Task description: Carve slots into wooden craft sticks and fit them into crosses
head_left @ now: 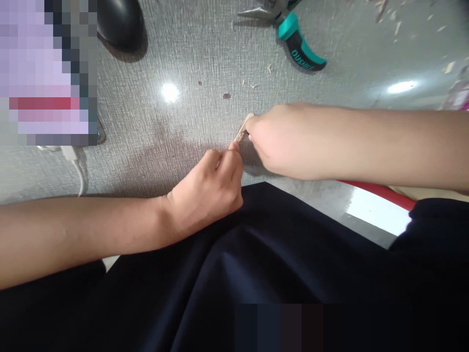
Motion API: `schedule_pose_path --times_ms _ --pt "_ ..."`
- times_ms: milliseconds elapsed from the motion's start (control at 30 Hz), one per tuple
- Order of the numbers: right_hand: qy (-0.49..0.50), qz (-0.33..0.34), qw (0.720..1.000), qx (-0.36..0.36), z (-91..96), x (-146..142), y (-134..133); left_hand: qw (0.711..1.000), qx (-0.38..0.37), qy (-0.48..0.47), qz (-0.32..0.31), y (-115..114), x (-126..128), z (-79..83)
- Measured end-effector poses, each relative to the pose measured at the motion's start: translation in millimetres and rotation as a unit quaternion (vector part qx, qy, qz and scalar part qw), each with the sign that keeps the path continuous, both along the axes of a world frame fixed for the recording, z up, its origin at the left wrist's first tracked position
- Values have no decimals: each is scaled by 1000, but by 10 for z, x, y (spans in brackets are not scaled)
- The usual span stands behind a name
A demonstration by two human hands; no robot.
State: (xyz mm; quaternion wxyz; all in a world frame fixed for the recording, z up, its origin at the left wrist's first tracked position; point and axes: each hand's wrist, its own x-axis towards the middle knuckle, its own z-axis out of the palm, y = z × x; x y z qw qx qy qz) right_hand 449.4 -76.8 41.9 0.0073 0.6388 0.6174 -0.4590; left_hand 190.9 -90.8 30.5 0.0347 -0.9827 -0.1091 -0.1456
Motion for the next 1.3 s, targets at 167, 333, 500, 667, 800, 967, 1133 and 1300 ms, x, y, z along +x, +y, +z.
schedule_pose_path --times_ms 167,333,500,667,800,967,1133,1300 --pt "-157 123 974 -108 352 -192 202 999 -25 -20 -18 51 -26 -6" --pt "76 -28 983 -164 459 -94 244 964 -166 -188 -86 141 -12 58" --pt "208 -107 967 -100 550 -33 246 796 -542 -263 60 217 61 -49" --pt "208 -100 973 3 591 -166 191 639 -616 -432 157 351 166 -248" --pt "153 -44 983 90 522 -182 146 640 -602 -443 177 438 199 -208" --pt "156 -13 982 108 419 -120 141 678 -581 -381 239 500 187 -132" --pt "163 -14 979 123 343 -64 114 705 -570 -349 236 508 176 -90" --pt "135 -14 978 157 299 -64 65 718 -561 -352 213 478 173 -45"
